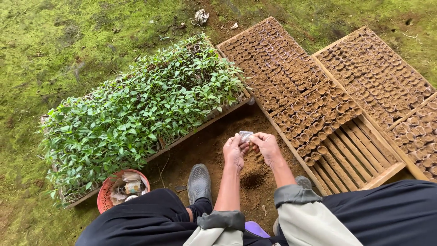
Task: Filling small biodegradable seedling pots with soil and arranging them in a tray.
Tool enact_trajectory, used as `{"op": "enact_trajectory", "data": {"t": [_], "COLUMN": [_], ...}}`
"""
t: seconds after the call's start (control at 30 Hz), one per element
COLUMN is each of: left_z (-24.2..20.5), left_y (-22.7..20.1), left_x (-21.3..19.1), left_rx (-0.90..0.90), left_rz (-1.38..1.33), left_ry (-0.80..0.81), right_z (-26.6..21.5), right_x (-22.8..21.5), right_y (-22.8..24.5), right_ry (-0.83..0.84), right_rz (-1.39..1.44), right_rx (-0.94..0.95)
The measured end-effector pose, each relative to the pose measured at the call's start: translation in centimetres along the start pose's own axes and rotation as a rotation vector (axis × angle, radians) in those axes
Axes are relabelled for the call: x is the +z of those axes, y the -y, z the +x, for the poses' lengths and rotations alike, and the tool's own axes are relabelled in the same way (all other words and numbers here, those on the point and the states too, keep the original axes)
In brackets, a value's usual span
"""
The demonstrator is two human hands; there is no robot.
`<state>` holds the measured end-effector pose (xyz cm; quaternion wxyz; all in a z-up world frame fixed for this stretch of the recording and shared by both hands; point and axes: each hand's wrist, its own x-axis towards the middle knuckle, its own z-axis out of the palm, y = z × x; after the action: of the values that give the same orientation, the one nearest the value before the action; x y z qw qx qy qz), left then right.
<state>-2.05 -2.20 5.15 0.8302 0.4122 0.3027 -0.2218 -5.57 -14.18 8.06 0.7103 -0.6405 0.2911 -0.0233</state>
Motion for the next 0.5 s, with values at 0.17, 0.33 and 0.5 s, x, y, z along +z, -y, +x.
{"op": "enact_trajectory", "data": {"t": [0.17, 0.33, 0.5], "left_z": [-0.4, 0.0, 0.0], "left_y": [-0.7, -1.0, -1.0], "left_x": [0.0, -0.1, -0.2], "left_rx": [-0.086, -0.121, -0.202], "left_rz": [0.042, 0.080, 0.100], "left_ry": [0.052, 0.061, 0.091], "right_z": [0.6, -0.3, -1.1], "right_x": [-0.4, 0.1, 0.4], "right_y": [-0.6, 0.5, 1.6], "right_ry": [0.015, 0.021, -0.003], "right_rz": [-0.043, -0.079, -0.088], "right_rx": [0.024, 0.022, -0.009]}}
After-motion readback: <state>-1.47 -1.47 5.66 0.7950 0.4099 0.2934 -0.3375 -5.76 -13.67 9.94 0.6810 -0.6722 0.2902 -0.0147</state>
